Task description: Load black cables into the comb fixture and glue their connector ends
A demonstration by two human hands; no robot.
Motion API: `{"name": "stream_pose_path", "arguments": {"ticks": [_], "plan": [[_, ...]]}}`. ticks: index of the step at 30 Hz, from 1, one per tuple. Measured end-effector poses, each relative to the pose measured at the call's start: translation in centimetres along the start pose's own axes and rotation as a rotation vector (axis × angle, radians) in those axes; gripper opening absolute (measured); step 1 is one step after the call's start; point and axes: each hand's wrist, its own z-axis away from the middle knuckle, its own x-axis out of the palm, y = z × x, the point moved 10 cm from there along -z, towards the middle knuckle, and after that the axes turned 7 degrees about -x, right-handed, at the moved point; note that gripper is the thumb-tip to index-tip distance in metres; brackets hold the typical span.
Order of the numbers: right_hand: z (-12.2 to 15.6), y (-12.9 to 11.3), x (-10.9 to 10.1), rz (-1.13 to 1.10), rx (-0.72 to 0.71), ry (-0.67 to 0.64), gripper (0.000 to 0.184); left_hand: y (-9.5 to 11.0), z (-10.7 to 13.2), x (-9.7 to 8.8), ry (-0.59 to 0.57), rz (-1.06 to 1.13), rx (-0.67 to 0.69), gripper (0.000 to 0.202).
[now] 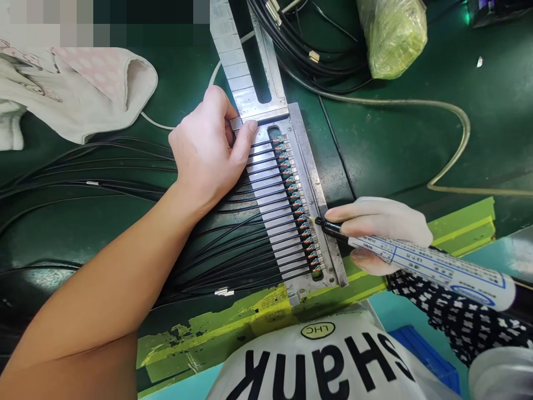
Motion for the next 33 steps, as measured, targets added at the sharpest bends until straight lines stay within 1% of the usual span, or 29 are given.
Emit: {"name": "stream_pose_path", "arguments": {"ticks": [6, 11, 16, 22, 27, 30, 33], "plan": [[1.3, -0.9, -0.4, -0.028, 0.003, 0.057, 0.020, 0.1, 0.0, 0.1, 0.005, -0.012, 0.015, 0.022], [1.4, -0.9, 0.6, -0.017, -0.002, -0.029, 0.016, 0.1, 0.1, 0.0, 0.005, -0.029, 0.013, 0.021], [1.2, -0.6, 0.3, -0.002, 0.012, -0.016, 0.016, 0.2, 0.1, 0.0, 0.005, -0.031, 0.017, 0.021], [1.1, -0.5, 0.5, -0.006, 0.014, -0.044, 0.015, 0.1, 0.0, 0.2, 0.004, -0.014, 0.020, 0.022], [1.2, -0.5, 0.4, -0.027, 0.016, -0.018, 0.015, 0.0, 0.0, 0.3, -0.012, -0.038, 0.017, 0.023], [1.4, -0.6, 0.2, -0.040, 0.003, 0.022, 0.015, 0.1, 0.1, 0.1, -0.004, -0.029, 0.012, 0.023], [1.5, -0.5, 0.2, -0.046, 0.011, 0.031, 0.016, 0.1, 0.2, 0.0, 0.008, -0.014, 0.007, 0.022]]}}
